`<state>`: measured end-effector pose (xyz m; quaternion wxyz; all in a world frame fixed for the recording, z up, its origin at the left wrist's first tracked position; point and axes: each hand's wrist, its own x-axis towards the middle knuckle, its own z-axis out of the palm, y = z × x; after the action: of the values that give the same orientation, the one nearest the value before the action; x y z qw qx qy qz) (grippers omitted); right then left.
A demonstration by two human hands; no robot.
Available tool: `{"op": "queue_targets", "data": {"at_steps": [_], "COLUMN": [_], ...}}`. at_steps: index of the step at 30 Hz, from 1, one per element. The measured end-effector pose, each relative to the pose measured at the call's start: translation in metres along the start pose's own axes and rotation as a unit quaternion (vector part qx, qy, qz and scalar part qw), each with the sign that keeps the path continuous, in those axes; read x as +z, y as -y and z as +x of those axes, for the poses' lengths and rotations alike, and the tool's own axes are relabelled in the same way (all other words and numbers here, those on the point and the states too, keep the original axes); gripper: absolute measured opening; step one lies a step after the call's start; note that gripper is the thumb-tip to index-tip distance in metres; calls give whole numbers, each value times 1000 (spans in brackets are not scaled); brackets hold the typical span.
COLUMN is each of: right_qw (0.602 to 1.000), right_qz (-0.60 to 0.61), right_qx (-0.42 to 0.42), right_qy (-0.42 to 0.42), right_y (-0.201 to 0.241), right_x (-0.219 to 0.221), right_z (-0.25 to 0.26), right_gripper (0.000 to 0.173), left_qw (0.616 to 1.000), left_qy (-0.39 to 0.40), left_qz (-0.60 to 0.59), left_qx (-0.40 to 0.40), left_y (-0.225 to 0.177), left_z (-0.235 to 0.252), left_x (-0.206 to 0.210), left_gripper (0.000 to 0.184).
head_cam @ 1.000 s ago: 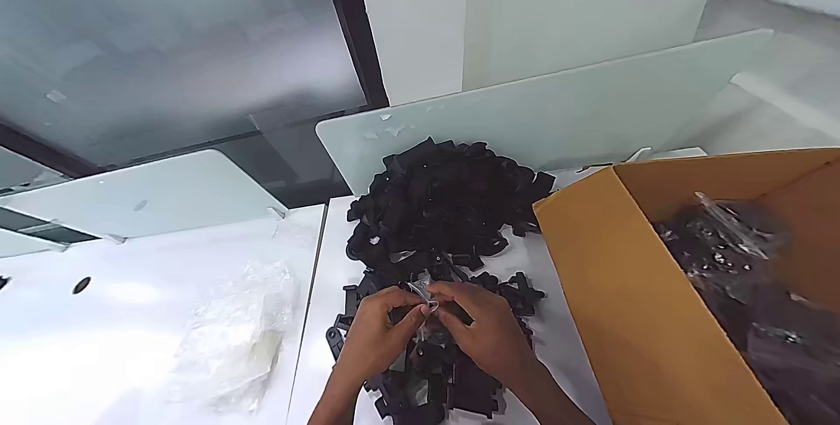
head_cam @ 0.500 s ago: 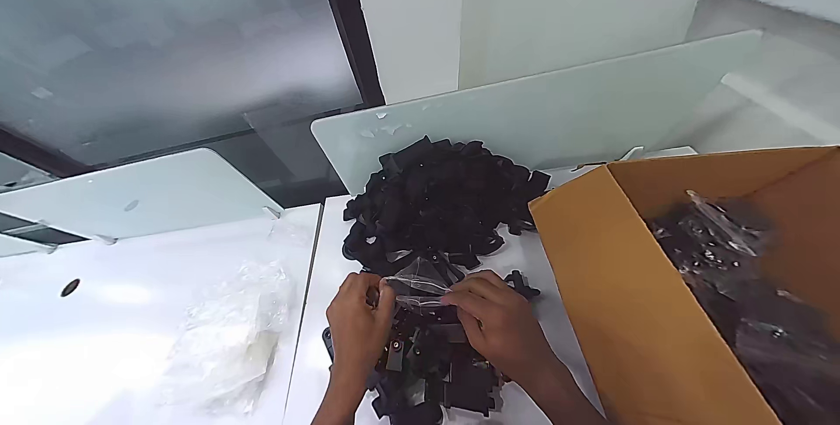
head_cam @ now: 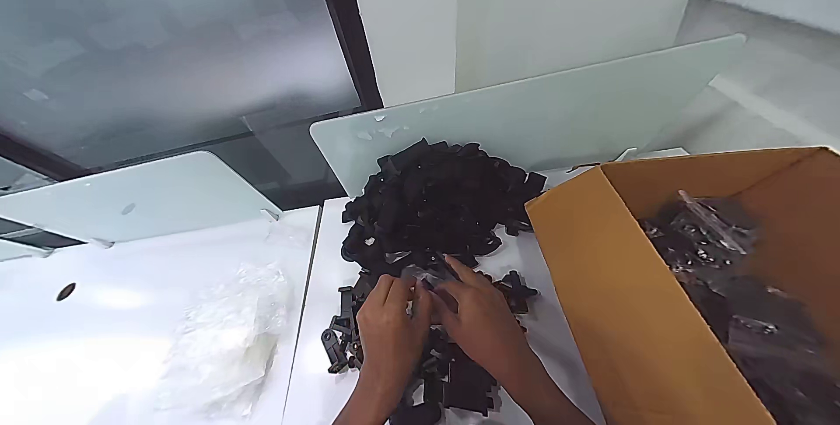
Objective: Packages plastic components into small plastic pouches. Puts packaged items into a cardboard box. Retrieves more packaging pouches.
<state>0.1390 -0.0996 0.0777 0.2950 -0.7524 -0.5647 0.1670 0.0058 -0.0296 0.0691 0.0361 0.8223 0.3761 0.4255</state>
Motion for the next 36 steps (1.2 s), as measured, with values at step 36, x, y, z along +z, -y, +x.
{"op": "queue_targets", "data": {"at_steps": [36], "right_qw": [982], "right_qz": [183], "right_qx": [26], "right_qy": [-49], "right_y": [-28], "right_x": [19], "right_z": [17], "right_gripper": [21], "left_qw": [713], "left_qy": [124], "left_qz": [-546], "left_qx": [-421], "left_y": [42], "left_z": [-24], "left_x": [18], "left_gripper": [39]}}
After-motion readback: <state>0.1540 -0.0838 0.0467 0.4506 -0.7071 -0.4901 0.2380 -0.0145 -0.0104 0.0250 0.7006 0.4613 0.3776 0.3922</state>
